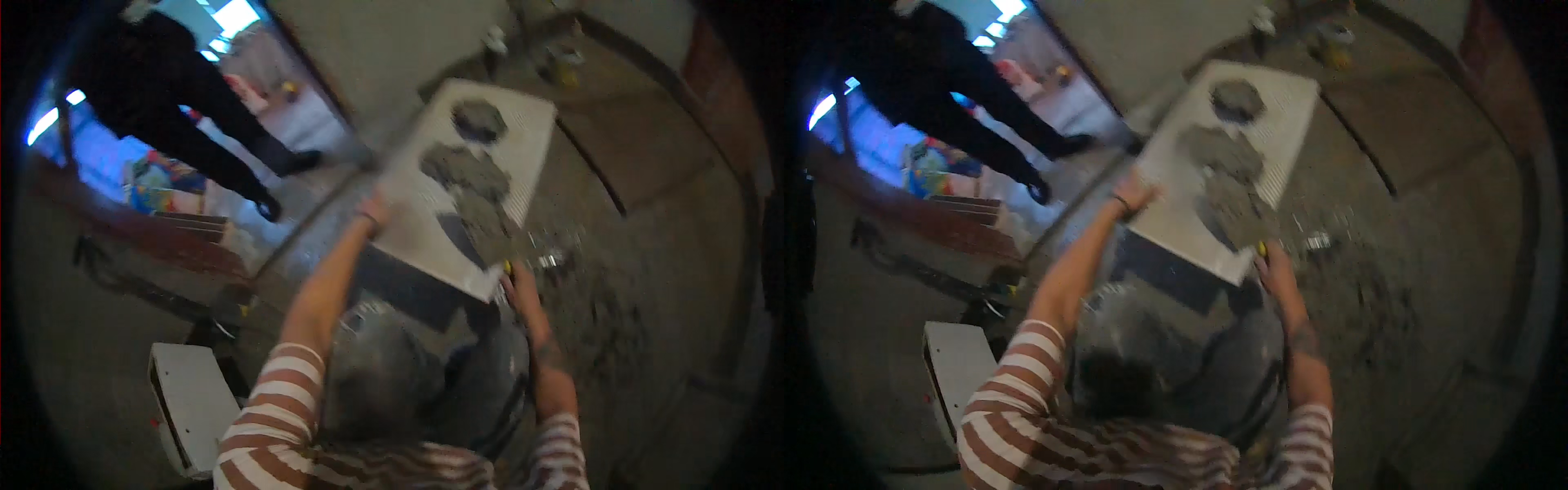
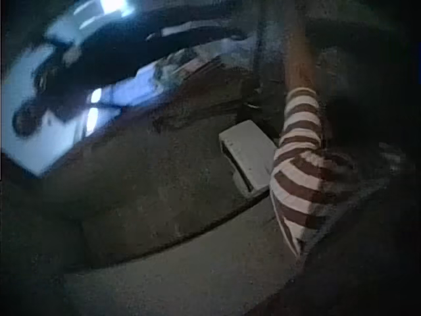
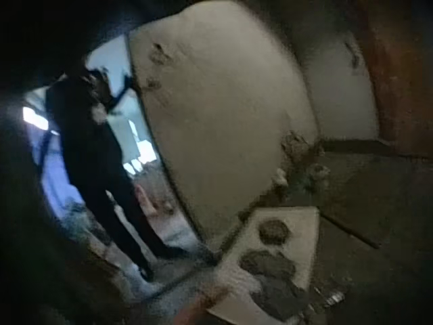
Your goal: The person applies cement to the back of a tile using a trowel.
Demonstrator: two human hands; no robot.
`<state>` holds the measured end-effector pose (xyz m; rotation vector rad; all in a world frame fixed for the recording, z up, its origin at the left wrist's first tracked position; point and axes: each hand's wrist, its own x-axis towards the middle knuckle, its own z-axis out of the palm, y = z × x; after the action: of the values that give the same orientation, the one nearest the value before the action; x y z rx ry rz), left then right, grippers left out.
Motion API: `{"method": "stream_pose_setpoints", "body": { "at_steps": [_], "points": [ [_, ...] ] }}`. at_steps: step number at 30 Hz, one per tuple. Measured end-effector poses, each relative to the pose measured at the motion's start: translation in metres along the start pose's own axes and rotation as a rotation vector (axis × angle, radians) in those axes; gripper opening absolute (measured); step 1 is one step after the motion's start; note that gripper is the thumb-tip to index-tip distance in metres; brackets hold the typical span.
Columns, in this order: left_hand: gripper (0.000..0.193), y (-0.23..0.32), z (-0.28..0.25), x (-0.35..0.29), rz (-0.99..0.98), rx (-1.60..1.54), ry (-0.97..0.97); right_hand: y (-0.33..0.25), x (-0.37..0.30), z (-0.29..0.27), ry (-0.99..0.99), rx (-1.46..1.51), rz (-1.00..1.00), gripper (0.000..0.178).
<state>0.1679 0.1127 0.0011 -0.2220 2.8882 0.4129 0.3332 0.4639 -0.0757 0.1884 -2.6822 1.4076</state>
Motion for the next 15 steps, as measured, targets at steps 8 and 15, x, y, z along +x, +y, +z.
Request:
{"method": "stream_pose_setpoints", "body": {
  "at_steps": [8, 15],
  "points": [
    [0.092, -0.007, -0.032, -0.026, 0.060, -0.288, -0.089, 0.010, -0.043, -0.028, -0.075, 0.009, 0.107, 0.028],
    [0.100, -0.027, -0.021, -0.016, 0.009, -0.169, 0.001, 0.082, -0.179, -0.120, -0.130, -0.312, 0.369, 0.035]
  ]
}}
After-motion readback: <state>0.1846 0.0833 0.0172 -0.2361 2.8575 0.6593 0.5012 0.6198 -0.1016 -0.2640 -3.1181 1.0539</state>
